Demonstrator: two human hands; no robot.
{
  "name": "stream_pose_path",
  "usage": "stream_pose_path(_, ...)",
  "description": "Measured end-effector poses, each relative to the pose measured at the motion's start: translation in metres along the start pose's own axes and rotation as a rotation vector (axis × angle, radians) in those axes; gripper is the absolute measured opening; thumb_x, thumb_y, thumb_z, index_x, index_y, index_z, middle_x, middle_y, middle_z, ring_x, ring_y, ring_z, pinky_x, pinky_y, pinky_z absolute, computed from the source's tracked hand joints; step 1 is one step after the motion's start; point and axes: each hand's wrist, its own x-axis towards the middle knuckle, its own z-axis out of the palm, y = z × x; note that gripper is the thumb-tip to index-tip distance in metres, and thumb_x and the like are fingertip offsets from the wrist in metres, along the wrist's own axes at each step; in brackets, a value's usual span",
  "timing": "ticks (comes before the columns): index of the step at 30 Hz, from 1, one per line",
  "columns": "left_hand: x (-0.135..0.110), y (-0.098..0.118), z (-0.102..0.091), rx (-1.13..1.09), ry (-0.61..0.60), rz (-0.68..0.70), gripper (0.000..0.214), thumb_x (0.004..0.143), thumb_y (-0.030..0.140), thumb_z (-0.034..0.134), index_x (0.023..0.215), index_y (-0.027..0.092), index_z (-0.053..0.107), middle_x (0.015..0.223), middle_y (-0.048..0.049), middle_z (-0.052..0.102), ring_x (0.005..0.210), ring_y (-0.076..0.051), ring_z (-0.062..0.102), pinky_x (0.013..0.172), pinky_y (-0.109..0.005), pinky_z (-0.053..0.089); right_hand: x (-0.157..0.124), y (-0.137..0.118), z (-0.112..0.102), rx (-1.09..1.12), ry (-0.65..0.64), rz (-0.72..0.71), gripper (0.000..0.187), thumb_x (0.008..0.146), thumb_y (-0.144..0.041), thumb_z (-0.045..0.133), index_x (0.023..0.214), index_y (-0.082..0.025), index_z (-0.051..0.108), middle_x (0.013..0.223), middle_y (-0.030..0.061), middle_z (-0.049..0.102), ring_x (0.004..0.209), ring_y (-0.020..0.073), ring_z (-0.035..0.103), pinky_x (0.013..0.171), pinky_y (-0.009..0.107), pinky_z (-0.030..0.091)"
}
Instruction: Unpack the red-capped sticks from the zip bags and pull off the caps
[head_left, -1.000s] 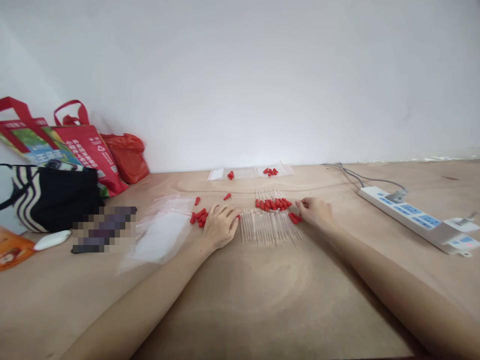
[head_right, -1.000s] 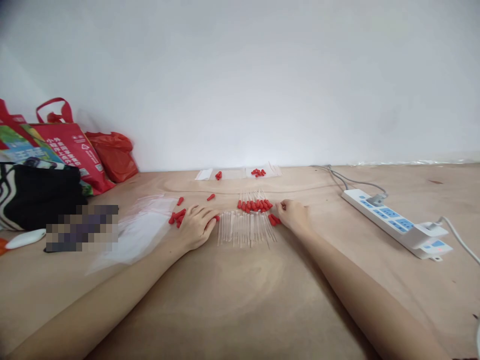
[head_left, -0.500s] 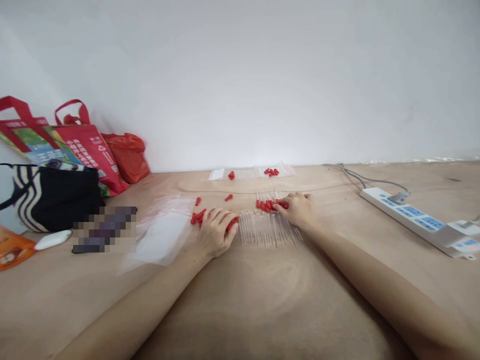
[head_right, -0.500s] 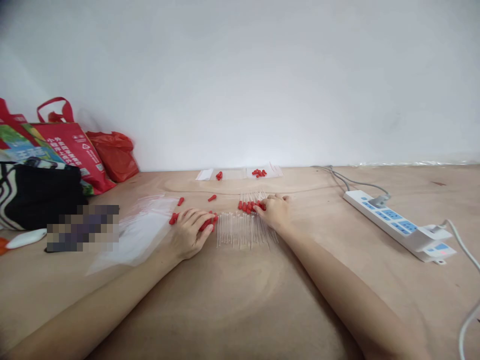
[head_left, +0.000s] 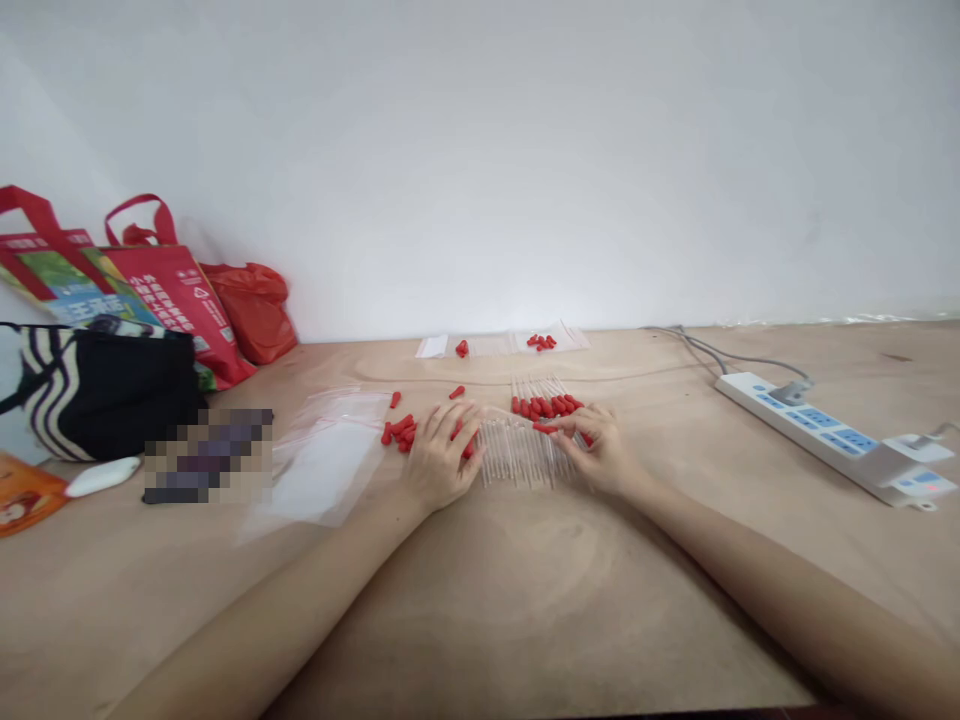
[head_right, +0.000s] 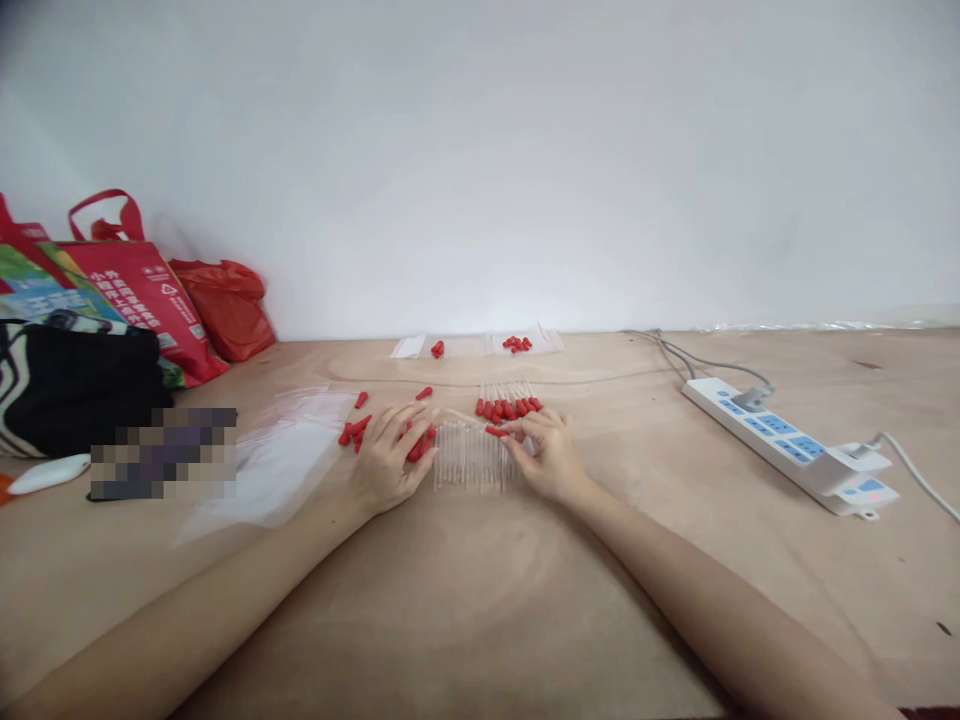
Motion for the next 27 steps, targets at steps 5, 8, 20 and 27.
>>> stream_pose_path(5, 0.001, 0.012, 0.002, 0.01, -0.013, 0.152, 0.024, 0.082, 0.025, 0.048, 0.104, 0.022, 0.056, 0.104, -0.0046, 0.061, 0.102, -0.021, 0.05, 0.097, -0.044, 0.026, -0.014, -0.015, 0.005, -0.008, -0.069, -0.154, 0.017, 0.081, -0.029, 0.049, 0.087, -0.025, 0.064, 0.07, 0.0006, 0.061, 0.072, 0.0145, 0.049, 0.071, 0.031, 0.029)
stream_pose_path(8, 0.001, 0.017, 0.005, 0.005, 0.0, 0.183, 0.013, 0.082, 0.023, 0.048, 0.084, 0.021, 0.061, 0.079, 0.0001, 0.065, 0.083, -0.016, 0.055, 0.093, -0.041, 0.028, -0.015, -0.017, 0.009, -0.008, -0.072, -0.202, 0.016, 0.081, -0.028, 0.05, 0.087, -0.025, 0.064, 0.073, 0.0006, 0.062, 0.073, 0.014, 0.048, 0.07, 0.031, 0.029)
stream_pose_path(20, -0.001, 0.02, 0.0, 0.019, 0.033, 0.248, 0.018, 0.082, 0.02, 0.047, 0.069, 0.018, 0.059, 0.059, 0.0025, 0.059, 0.065, -0.012, 0.05, 0.086, -0.039, 0.03, -0.019, -0.021, 0.021, -0.214, 0.103, -0.442, 0.012, 0.078, -0.024, 0.054, 0.08, -0.025, 0.065, 0.064, -0.0022, 0.06, 0.07, 0.0122, 0.046, 0.082, 0.037, 0.022)
stream_pose_path(27, -0.002, 0.019, -0.001, -0.019, 0.085, 0.276, 0.014, 0.081, 0.018, 0.05, 0.068, 0.018, 0.057, 0.058, 0.0043, 0.059, 0.063, -0.01, 0.05, 0.084, -0.038, 0.031, -0.023, -0.025, 0.014, -0.19, 0.084, -0.456, 0.013, 0.076, -0.021, 0.052, 0.077, -0.025, 0.064, 0.062, -0.0025, 0.059, 0.069, 0.0124, 0.046, 0.084, 0.038, 0.022)
